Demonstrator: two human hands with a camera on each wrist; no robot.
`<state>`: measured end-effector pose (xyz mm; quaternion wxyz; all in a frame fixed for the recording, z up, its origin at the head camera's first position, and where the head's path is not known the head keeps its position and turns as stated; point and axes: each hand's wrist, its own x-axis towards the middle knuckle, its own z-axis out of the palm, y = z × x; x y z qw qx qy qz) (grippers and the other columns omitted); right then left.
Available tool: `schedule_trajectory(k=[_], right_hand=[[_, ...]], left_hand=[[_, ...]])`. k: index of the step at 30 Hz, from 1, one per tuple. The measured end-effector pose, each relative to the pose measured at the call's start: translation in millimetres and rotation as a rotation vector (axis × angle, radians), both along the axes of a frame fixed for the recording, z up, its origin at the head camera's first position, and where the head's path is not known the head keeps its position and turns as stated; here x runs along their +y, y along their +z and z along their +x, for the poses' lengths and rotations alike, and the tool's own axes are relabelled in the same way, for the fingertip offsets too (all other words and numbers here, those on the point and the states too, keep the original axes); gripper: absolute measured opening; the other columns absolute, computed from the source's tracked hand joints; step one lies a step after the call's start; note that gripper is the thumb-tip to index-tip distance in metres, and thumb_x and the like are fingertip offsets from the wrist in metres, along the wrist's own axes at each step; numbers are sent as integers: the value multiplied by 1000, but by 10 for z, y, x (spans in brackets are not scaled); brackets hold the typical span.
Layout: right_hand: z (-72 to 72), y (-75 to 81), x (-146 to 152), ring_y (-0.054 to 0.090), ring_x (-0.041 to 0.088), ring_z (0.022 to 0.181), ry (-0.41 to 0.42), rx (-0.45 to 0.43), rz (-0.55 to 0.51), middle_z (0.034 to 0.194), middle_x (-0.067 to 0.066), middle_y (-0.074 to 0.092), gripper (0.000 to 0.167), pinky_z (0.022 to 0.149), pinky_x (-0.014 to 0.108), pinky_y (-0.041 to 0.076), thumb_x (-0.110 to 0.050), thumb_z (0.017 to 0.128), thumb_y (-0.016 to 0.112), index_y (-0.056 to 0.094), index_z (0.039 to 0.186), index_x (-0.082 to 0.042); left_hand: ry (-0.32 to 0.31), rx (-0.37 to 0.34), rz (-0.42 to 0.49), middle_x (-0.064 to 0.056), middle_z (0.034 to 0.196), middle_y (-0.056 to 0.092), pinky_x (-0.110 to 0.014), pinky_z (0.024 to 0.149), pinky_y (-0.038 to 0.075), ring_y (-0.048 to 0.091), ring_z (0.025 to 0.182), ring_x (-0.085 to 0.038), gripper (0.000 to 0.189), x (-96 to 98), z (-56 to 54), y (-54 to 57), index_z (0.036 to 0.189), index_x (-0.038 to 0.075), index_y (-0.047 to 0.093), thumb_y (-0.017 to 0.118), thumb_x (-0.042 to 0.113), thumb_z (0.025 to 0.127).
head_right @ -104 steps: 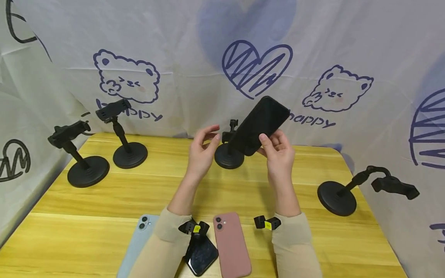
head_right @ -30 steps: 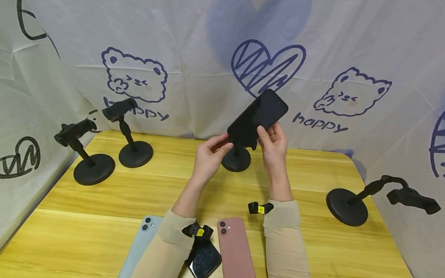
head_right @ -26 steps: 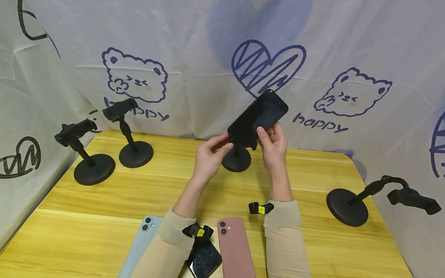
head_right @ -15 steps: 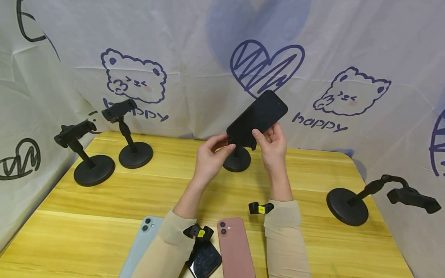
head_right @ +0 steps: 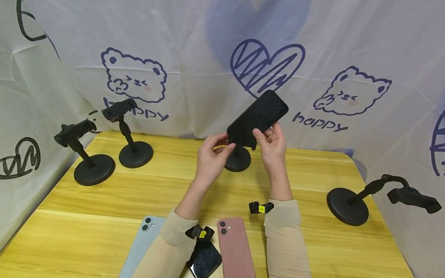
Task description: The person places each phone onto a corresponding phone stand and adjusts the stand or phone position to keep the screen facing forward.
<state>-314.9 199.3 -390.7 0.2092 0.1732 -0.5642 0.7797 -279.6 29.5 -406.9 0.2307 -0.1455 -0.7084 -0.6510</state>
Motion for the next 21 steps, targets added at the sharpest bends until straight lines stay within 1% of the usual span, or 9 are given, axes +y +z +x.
schedule_trajectory(k=[3, 6, 10, 13, 17, 21], right_hand=[[-13, -10, 2, 73, 13, 99, -11, 15, 12, 108, 4, 77, 37, 94, 29, 58, 13, 98, 62, 60, 130, -4], [-23, -15, 3, 72, 13, 99, -22, 29, 21, 106, 4, 77, 36, 93, 29, 58, 13, 97, 62, 61, 129, -4], [-26, -3, 13, 72, 14, 97, -32, 43, 41, 105, 4, 76, 36, 90, 28, 59, 14, 96, 63, 62, 128, -2], [-25, 12, 14, 73, 14, 96, -37, 49, 59, 104, 4, 76, 36, 88, 28, 60, 14, 96, 63, 62, 128, -1], [-23, 22, 19, 73, 13, 93, -49, 51, 77, 101, 3, 76, 35, 86, 27, 61, 14, 96, 64, 63, 127, -1], [-17, 18, 33, 72, 12, 90, -63, 50, 101, 100, 2, 76, 35, 85, 26, 61, 14, 95, 65, 63, 126, -2]], left_hand=[[11, 43, -10, -18, 113, 67, -37, 88, 62, 71, 102, -29, 29, -11, -18, -18, 121, -3, 73, 78, 2, 92], [14, 70, -25, -18, 113, 68, -35, 88, 61, 71, 101, -29, 29, -21, -26, -27, 120, -4, 74, 78, 2, 92], [22, 76, -44, -17, 113, 68, -29, 90, 60, 70, 99, -28, 29, -33, -20, -18, 120, -4, 74, 78, 3, 92], [34, 81, -57, -17, 111, 68, -27, 90, 59, 70, 98, -28, 29, -46, -14, -11, 119, -4, 74, 79, 3, 92], [41, 91, -76, -18, 109, 68, -29, 90, 60, 71, 98, -29, 28, -56, -17, -12, 119, -5, 74, 78, 3, 92], [41, 92, -84, -18, 108, 68, -33, 90, 61, 71, 98, -29, 29, -63, -17, -12, 120, -5, 74, 78, 2, 92]])
